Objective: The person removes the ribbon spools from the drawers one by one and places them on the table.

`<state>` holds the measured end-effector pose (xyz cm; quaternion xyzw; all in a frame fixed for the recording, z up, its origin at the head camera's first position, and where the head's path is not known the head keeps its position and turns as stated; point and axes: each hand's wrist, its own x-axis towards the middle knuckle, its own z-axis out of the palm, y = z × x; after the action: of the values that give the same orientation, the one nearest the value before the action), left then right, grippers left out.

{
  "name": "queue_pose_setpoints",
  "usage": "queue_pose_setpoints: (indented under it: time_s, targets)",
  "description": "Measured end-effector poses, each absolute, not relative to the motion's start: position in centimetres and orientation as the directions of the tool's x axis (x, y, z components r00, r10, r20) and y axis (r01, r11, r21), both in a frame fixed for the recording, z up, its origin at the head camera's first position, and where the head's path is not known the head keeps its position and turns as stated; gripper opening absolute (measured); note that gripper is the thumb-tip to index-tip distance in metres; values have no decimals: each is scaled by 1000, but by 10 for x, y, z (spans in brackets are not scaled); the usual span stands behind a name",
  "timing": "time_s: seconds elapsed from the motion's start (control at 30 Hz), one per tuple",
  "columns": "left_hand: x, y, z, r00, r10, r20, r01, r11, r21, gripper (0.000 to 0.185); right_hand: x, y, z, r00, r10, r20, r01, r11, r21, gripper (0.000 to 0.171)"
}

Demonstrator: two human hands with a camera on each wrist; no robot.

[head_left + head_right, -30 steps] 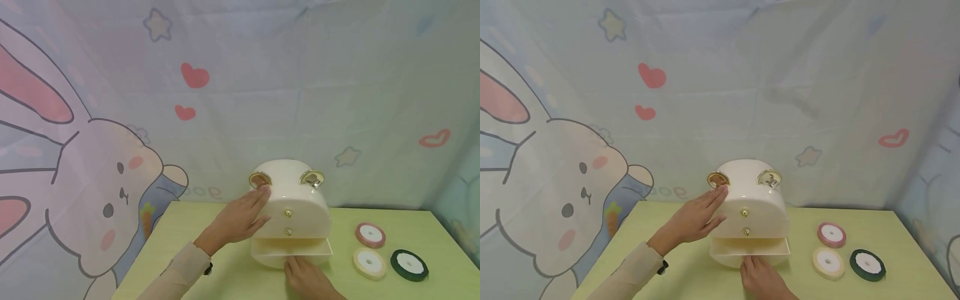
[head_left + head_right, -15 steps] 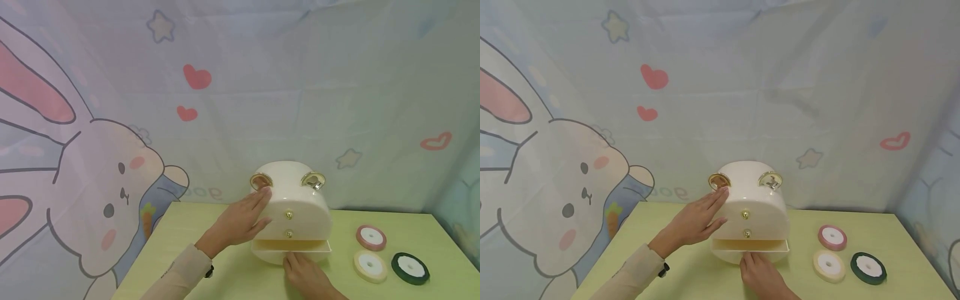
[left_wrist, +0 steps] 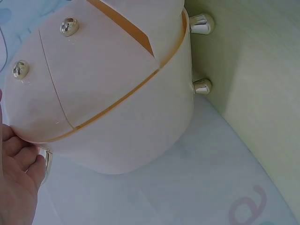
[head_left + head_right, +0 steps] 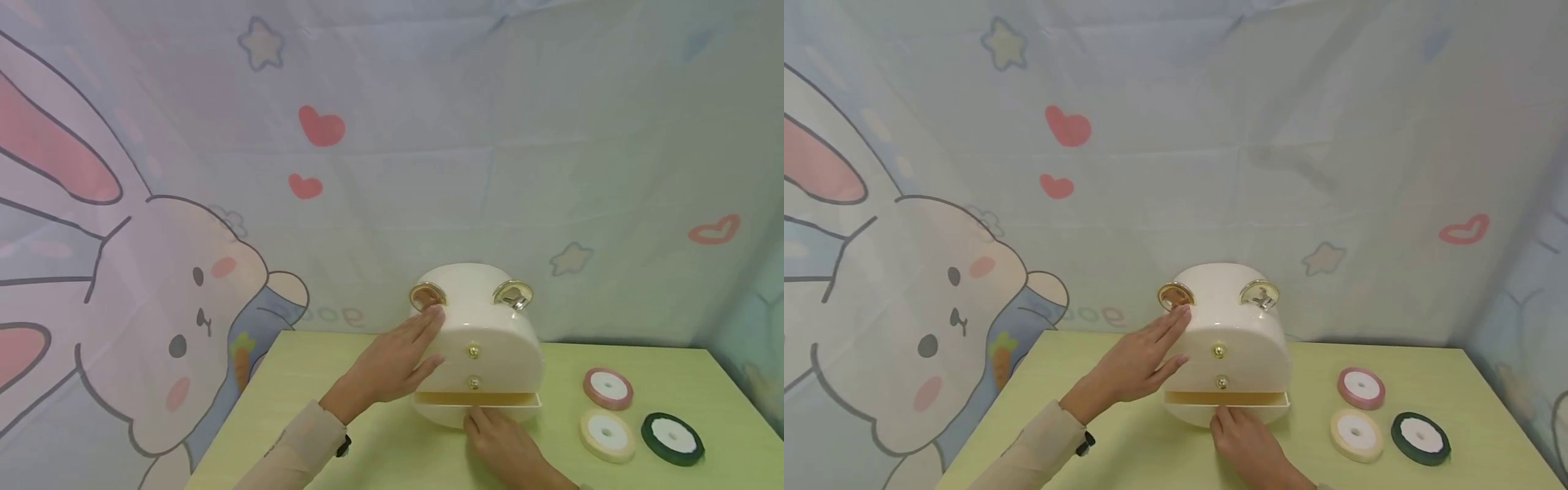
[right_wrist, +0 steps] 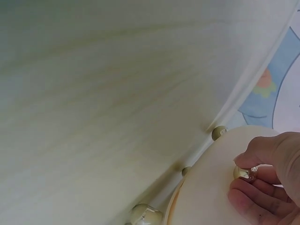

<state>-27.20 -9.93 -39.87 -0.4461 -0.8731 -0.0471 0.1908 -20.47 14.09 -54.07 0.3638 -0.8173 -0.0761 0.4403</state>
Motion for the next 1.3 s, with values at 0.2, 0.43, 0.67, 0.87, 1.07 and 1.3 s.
queue_pose_setpoints:
  time_s: [0.2, 0.43, 0.67, 0.87, 1.07, 1.3]
  targets:
    - [-271, -99, -397, -540, 753, 377, 794, 604, -70, 68, -207, 140, -540, -360, -651, 668, -538, 730, 422, 26]
    - [-269, -99, -396, -543, 752, 374, 790, 608, -78, 68, -214, 140, -539, -370, -654, 660, -535, 731, 424, 23]
    - [-271, -100, -397, -536, 754, 380, 792, 605, -83, 68, -220, 142, -536, -383, -666, 640, -561, 718, 412, 20]
    - [-273, -98, -399, -543, 754, 371, 792, 607, -74, 68, -222, 144, -535, -401, -678, 617, -554, 715, 426, 16]
    - [-274, -98, -401, -537, 754, 378, 797, 600, -66, 68, -225, 146, -534, -410, -683, 605, -562, 711, 422, 19]
    - [-274, -98, -401, -533, 754, 383, 799, 598, -66, 68, -228, 149, -536, -442, -684, 580, -604, 705, 371, 17]
